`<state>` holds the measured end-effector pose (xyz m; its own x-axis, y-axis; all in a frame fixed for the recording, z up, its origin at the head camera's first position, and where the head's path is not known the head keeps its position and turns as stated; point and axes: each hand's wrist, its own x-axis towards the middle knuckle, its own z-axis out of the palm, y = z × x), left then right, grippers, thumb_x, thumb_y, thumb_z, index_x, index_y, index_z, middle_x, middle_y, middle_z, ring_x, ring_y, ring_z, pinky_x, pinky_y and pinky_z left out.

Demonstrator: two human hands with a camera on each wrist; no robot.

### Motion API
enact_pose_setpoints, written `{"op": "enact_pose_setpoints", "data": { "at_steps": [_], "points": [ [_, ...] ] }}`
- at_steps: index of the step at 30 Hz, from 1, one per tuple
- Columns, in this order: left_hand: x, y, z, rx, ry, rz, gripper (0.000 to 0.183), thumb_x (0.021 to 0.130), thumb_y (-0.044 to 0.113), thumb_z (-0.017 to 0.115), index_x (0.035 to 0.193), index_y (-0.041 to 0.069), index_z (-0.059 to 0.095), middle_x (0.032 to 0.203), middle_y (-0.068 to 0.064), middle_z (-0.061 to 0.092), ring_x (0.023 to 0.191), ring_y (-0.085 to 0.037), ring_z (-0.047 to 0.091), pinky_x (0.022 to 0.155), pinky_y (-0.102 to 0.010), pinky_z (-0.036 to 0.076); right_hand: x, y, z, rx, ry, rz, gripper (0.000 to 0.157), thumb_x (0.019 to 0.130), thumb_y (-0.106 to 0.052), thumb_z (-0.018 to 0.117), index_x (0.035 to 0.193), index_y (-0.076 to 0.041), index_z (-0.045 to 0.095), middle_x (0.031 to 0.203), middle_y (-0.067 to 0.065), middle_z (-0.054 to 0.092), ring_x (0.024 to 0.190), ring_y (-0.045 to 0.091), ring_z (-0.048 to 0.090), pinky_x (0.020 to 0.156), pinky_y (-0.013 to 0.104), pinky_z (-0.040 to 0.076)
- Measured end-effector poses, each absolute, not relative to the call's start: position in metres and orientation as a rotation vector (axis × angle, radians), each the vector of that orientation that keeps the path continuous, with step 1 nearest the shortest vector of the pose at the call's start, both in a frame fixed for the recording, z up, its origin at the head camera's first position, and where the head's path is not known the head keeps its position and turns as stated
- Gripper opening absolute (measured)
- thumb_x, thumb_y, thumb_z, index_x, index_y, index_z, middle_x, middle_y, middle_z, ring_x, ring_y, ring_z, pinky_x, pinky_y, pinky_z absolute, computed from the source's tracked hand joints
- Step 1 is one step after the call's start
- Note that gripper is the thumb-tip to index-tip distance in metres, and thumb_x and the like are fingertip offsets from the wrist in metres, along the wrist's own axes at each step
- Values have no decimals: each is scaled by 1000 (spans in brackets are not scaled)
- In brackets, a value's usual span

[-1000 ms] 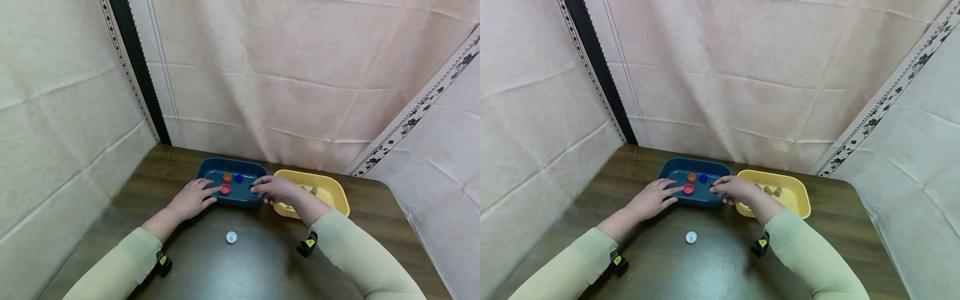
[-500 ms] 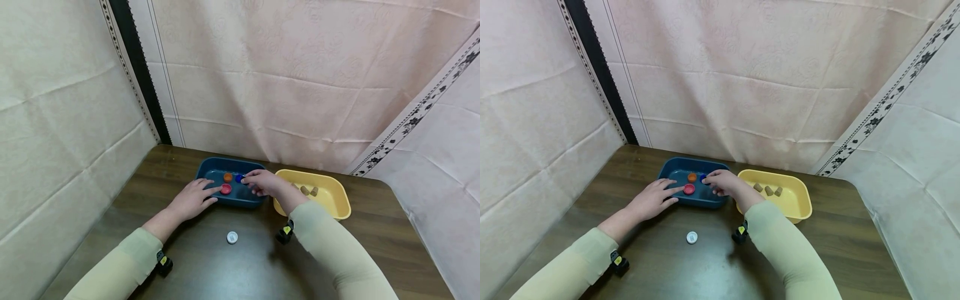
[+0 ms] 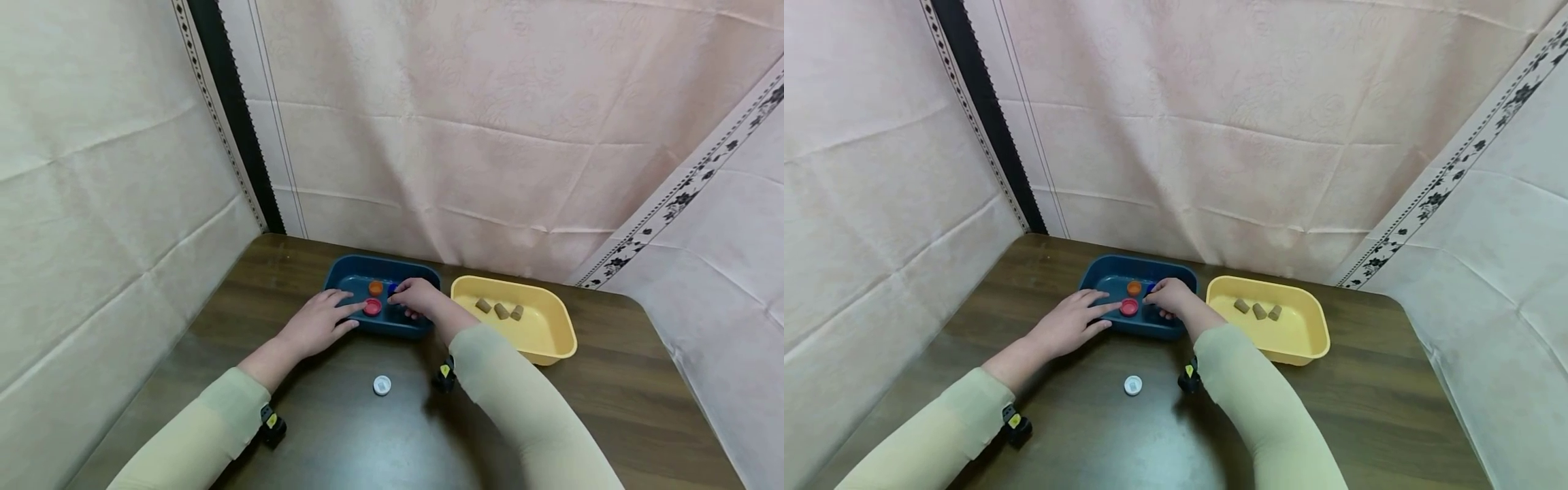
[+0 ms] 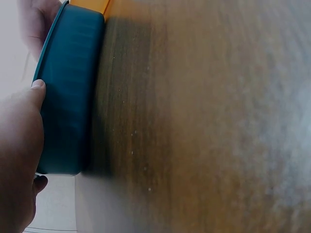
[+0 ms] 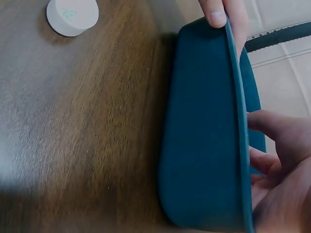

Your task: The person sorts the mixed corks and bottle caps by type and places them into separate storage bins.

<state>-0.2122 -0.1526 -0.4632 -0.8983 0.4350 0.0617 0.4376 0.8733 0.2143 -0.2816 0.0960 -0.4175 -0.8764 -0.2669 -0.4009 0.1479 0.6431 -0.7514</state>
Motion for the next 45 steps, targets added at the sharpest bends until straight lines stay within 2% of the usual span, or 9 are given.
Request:
{"op": "enact_pose_setpoints", "data": {
  "at_steps": [5, 10, 17, 25, 34, 39, 45],
  "points": [
    [-213, -153, -461, -719, -3016, -333, 52, 100, 57, 45, 149, 42, 42, 153, -5, 42, 142, -32, 34, 115, -54, 28, -287, 89, -425, -82, 2517, -976, 25, 92, -28, 74, 106, -11, 63, 92, 9, 62, 69, 20, 57, 61, 28, 50],
    [-212, -153, -460, -731, -3008, -319, 51, 101, 56, 45, 150, 41, 42, 152, -6, 43, 141, -32, 35, 115, -54, 29, -287, 84, -431, -128, 2584, -815, 25, 91, -30, 74, 105, -11, 65, 91, 9, 63, 77, 23, 59, 69, 33, 52],
    [-211, -153, -462, -730, -2994, -320, 51, 101, 56, 46, 149, 41, 43, 152, -5, 44, 140, -31, 36, 115, -53, 30, -286, 80, -439, -193, 2645, -723, 25, 92, -30, 73, 109, -11, 68, 101, 4, 63, 91, 22, 58, 86, 37, 54],
    [-212, -151, -463, -722, -3001, -329, 51, 101, 57, 43, 150, 42, 41, 153, -5, 43, 141, -31, 35, 115, -53, 30, -286, 78, -443, -214, 2700, -672, 33, 92, -32, 73, 117, -12, 67, 112, 5, 65, 96, 22, 57, 95, 42, 52],
    [-208, -152, -459, -709, -3014, -360, 51, 101, 54, 48, 149, 39, 44, 152, -6, 44, 141, -32, 35, 114, -55, 30, -276, 78, -433, -197, 2722, -783, 43, 91, -36, 73, 124, -10, 64, 119, 9, 64, 100, 25, 57, 95, 46, 51],
    [-208, -153, -460, -704, -3013, -354, 51, 101, 55, 47, 149, 40, 43, 152, -6, 43, 141, -32, 35, 114, -55, 30, -272, 83, -426, -166, 2725, -896, 47, 90, -38, 74, 128, -14, 61, 123, 8, 63, 102, 25, 58, 93, 46, 53],
    [-210, -153, -461, -712, -3011, -356, 52, 101, 56, 46, 150, 40, 42, 152, -6, 43, 141, -32, 35, 114, -54, 30, -273, 91, -419, -189, 2686, -1037, 48, 91, -40, 71, 131, -14, 59, 111, 7, 64, 88, 23, 64, 81, 38, 58]
  ]
}}
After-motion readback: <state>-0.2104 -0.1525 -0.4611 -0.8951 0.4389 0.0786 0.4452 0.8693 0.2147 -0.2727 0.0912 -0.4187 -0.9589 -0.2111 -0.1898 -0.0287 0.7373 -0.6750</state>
